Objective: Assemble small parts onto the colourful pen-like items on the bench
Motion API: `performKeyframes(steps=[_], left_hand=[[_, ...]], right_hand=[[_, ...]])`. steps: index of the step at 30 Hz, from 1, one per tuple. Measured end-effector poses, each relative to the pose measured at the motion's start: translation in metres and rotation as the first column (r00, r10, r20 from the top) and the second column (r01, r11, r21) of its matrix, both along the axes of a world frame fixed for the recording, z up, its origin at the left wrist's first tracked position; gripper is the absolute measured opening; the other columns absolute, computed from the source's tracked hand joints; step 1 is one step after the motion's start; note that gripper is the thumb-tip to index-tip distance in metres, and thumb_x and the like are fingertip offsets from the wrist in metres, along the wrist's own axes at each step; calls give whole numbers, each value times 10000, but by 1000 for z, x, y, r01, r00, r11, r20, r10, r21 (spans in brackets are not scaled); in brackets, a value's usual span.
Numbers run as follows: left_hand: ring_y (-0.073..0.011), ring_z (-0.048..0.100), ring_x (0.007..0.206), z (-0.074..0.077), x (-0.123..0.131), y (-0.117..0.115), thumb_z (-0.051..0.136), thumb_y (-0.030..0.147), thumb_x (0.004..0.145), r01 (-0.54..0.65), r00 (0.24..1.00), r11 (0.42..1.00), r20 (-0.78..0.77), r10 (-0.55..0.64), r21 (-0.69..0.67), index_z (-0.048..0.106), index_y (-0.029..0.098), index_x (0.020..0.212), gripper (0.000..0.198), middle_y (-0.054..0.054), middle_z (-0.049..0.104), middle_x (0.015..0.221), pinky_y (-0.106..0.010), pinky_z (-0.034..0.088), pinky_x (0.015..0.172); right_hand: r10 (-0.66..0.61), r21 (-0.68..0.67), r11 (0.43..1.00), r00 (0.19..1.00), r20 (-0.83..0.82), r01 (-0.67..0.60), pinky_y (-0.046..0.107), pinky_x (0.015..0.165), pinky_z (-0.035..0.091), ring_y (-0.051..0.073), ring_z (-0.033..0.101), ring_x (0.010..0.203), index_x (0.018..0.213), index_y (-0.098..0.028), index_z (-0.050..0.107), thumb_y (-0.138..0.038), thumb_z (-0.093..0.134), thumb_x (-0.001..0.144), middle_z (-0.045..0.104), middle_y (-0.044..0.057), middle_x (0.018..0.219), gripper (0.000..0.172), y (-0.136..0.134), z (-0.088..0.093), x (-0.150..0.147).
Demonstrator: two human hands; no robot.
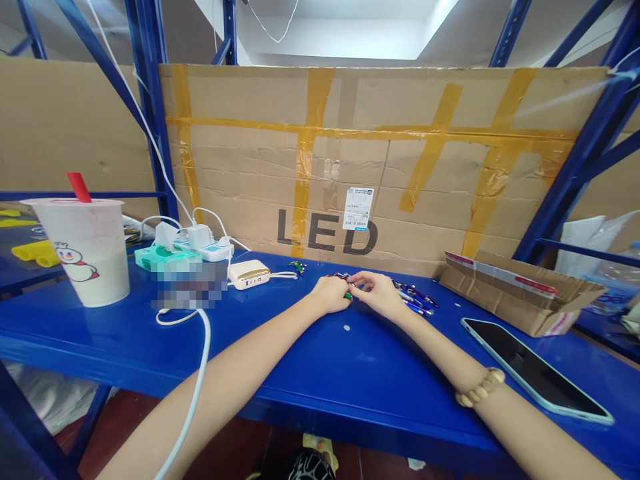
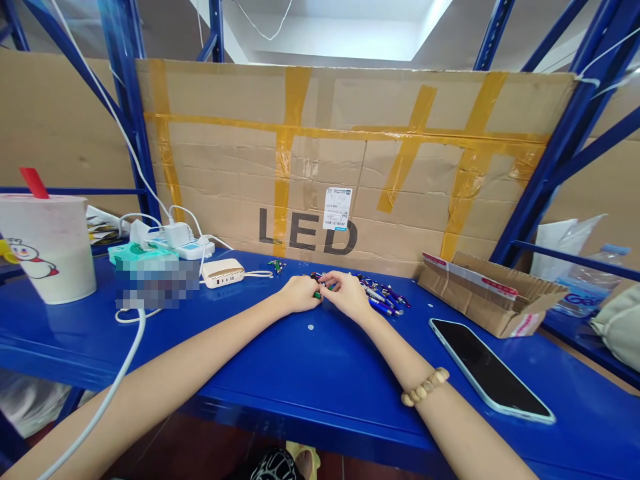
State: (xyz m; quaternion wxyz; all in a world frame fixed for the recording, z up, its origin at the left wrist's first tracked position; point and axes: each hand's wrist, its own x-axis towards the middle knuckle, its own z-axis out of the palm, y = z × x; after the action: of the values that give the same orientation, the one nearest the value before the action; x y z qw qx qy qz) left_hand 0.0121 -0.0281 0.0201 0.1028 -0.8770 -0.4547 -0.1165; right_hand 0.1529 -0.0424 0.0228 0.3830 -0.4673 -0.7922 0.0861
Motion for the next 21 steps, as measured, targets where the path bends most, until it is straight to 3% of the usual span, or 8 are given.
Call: performKeyframes(steps=[21], left_hand=[[-227, 598, 863, 0, 1, 1, 405, 282, 750, 17, 1000, 1000, -23, -17, -23, 644, 180, 836, 274, -83, 654, 860, -302, 471, 733]], right_hand=[[65, -122, 990, 998, -6, -65, 219, 494, 456, 105, 569, 489, 831, -154, 610, -276, 525, 711, 650, 22, 724, 191, -1, 0, 1]])
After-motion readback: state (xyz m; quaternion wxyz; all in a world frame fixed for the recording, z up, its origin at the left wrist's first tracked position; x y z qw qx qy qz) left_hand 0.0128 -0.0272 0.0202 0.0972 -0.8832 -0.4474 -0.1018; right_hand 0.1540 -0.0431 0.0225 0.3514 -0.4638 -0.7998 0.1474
